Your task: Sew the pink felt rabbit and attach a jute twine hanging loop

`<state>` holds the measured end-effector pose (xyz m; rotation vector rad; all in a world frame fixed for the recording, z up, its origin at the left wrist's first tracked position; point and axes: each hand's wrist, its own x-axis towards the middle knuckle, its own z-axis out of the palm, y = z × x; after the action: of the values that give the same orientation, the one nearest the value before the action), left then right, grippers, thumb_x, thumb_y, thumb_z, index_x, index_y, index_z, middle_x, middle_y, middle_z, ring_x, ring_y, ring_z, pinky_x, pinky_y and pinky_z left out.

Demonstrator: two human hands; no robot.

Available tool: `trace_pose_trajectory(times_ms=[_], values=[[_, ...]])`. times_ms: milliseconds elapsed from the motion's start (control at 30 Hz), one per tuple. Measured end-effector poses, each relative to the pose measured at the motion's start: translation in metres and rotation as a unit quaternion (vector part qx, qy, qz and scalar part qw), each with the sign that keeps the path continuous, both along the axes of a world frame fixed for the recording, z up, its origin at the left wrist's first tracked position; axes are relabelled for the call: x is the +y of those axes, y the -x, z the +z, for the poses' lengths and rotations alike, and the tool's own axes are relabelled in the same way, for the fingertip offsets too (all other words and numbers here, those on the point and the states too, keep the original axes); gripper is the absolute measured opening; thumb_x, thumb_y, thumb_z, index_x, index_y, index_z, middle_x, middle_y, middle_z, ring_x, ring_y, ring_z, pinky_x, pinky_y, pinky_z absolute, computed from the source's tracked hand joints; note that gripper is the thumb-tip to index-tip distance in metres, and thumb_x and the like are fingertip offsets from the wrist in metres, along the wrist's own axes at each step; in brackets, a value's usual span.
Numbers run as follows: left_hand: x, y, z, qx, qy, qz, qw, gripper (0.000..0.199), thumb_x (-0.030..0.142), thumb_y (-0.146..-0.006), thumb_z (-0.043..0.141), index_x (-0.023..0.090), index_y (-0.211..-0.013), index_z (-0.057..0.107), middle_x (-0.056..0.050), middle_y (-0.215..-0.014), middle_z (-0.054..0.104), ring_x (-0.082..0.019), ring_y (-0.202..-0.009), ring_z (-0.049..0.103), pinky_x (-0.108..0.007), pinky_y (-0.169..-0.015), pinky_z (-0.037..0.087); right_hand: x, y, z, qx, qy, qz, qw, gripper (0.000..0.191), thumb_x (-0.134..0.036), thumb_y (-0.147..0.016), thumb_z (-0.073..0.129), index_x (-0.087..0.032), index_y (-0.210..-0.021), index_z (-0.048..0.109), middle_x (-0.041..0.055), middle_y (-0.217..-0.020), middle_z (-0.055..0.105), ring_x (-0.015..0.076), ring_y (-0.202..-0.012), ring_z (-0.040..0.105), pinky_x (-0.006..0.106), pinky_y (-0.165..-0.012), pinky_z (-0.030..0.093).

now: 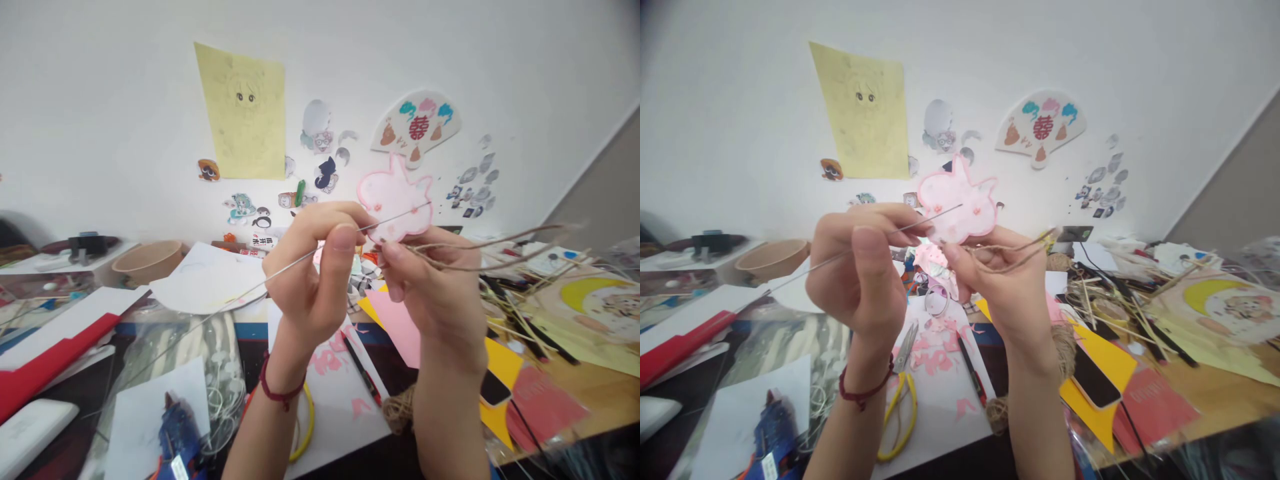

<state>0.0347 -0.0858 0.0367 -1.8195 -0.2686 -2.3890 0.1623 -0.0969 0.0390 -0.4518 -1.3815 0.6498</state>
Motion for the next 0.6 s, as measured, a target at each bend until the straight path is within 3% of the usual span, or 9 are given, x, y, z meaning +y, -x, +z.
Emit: trace_pose_trajectory(times_ms=[133, 333, 600], values=[[0.0012, 0.0015, 0.0001, 0.018, -0.018, -0.002, 1.0, 0.022, 0.024, -0.103, 0.051, 0.026, -0.083, 0.06, 0.001, -0.085, 0.071, -0.015, -0.08, 0.072, -0.035, -0.069, 0.063, 0.0002, -0.0009, -0.0006, -0.003, 0.0, -0.014, 1.0, 0.011, -0.027, -0.075, 0.084, -0.02, -0.076, 0.075, -0.006, -0.051, 0.062, 0.005, -0.035, 0.047, 0.019, -0.035, 0.04], [0.0, 0.0008, 0.0008, 0.033, -0.034, 0.043, 0.998, 0.023, 0.03, -0.105, 0.049, 0.026, -0.084, 0.057, 0.002, -0.077, 0.07, -0.015, -0.073, 0.072, -0.037, -0.068, 0.061, 0.0, -0.0024, 0.0, -0.007, 0.009, -0.014, 1.0, 0.011, -0.025, -0.073, 0.083, -0.02, -0.075, 0.074, -0.007, -0.047, 0.058, 0.0058, -0.036, 0.046, 0.019, -0.036, 0.037], [0.0023, 0.0033, 0.0015, 0.065, -0.051, -0.008, 0.997, 0.021, 0.024, -0.103, 0.051, 0.025, -0.084, 0.06, 0.0, -0.08, 0.07, -0.015, -0.075, 0.07, -0.036, -0.067, 0.061, -0.0004, -0.0052, -0.001, -0.016, 0.002, -0.002, 1.0, 0.009, -0.024, -0.079, 0.081, -0.019, -0.077, 0.074, -0.0067, -0.046, 0.057, 0.0059, -0.038, 0.046, 0.021, -0.04, 0.036]])
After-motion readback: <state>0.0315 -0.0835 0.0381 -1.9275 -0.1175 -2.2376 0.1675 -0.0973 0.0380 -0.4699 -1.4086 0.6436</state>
